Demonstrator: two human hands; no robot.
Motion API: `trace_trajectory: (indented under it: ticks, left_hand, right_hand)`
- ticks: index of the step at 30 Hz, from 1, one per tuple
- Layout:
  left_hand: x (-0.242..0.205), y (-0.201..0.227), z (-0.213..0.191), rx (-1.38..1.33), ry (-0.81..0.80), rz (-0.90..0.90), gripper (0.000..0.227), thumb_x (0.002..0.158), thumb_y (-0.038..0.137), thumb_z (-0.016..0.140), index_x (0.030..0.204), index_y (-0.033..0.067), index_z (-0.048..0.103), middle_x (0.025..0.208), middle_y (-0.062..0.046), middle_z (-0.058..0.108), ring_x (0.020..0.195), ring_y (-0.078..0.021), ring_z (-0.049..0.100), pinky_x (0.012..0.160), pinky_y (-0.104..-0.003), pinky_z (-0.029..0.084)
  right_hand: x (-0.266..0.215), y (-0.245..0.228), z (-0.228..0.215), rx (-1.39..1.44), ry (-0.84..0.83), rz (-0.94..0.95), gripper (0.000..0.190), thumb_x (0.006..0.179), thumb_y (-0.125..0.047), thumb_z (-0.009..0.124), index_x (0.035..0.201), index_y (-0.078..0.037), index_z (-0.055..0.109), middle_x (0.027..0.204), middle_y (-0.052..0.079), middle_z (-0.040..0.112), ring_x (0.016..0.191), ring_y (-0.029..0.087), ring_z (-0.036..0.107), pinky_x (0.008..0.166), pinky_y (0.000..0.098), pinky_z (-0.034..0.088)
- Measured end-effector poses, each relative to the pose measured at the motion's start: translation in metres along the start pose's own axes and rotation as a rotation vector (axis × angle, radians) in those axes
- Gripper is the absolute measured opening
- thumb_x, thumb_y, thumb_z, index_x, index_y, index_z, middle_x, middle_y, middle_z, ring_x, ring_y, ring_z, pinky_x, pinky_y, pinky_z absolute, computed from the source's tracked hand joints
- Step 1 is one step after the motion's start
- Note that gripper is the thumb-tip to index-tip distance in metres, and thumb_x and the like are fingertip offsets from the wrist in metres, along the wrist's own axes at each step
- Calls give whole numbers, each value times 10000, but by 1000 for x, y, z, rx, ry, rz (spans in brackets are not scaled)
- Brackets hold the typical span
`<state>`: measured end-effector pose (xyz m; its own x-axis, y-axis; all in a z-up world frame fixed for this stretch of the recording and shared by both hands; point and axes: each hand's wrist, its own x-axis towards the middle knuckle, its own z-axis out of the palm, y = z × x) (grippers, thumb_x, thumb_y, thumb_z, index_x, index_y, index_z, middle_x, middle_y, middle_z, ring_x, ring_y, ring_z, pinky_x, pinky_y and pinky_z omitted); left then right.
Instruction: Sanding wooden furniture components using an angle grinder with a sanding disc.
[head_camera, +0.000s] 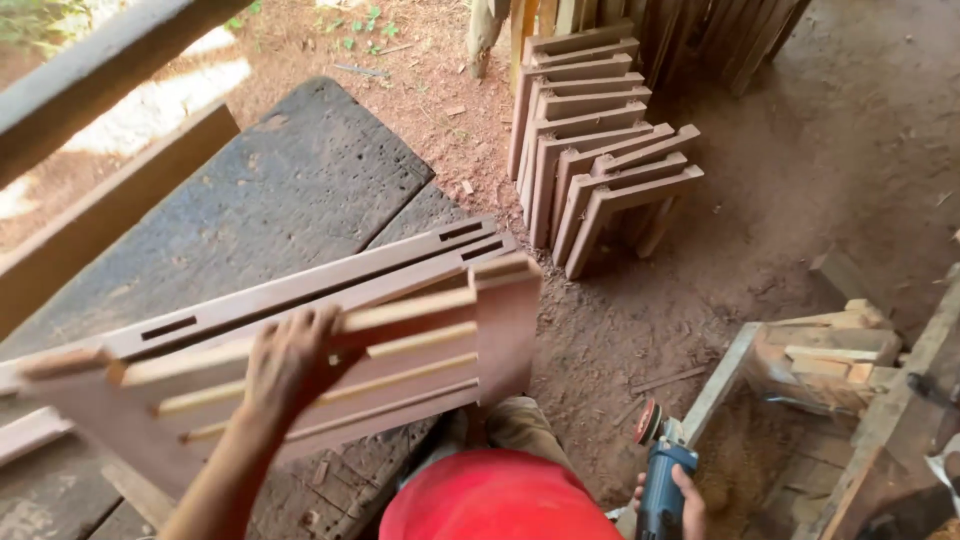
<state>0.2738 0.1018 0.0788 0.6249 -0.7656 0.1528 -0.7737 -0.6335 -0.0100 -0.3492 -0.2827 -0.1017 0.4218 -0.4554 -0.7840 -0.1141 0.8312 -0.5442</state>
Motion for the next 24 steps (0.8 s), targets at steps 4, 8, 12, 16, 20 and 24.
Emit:
trace_trajectory:
  ticks: [4, 8, 12, 16, 20, 24]
  left_hand:
    - [37, -24, 12, -77, -13, 4, 527, 788, 555, 771, 1168, 198, 695, 1065, -65, 743, 911, -251, 734, 792, -373, 592]
    - [36, -34, 59, -90, -17, -134, 566, 819, 495, 785, 1211, 105, 665, 1138, -129, 719, 1006, -330, 694, 925, -425, 558]
    - [28, -30, 58, -82, 1, -226, 599, 819, 483, 763, 1293, 134, 653, 1220, -93, 683, 1116, -306, 631, 1050, -424, 427]
    - [17, -9, 61, -209, 157, -233, 623, 924, 450, 710, 1387, 50, 594, 1369, -184, 628, 1283, -340, 549, 1211, -470, 290]
    - [-42, 29, 71, -347, 223, -212, 510, 934, 366, 701, 1332, 88, 545, 1307, -155, 607, 1277, -323, 550, 1198, -565, 361]
    - [-118, 48, 86, -318, -6, -87, 652, 815, 588, 694, 1298, 157, 620, 1377, -63, 597, 1339, -274, 505, 1198, -482, 326]
  right_hand:
    - [-14, -10, 13, -25, 53, 39, 688, 982, -508, 548, 1270, 115, 491, 995, 259, 624, 751, 350, 637, 666, 476, 550]
    - [-41, -7, 35, 15, -12, -57, 656, 967, -479, 591, 1276, 92, 499, 992, 218, 642, 780, 313, 665, 689, 444, 566]
    - [-65, -1, 61, -26, -56, -167, 669, 942, -434, 596, 1393, 4, 369, 1031, 217, 594, 813, 310, 638, 684, 478, 565]
    - [-90, 4, 117, -5, -83, -150, 775, 894, -429, 547, 1493, 9, 322, 1085, 209, 642, 844, 264, 662, 667, 419, 582]
    - [-105, 6, 157, -70, -82, -105, 679, 898, -349, 531, 1397, 94, 407, 1077, 248, 643, 858, 306, 658, 691, 520, 600]
    - [-108, 6, 148, -116, -179, -108, 728, 830, -416, 613, 1357, 62, 458, 1064, 249, 631, 871, 330, 637, 759, 473, 537]
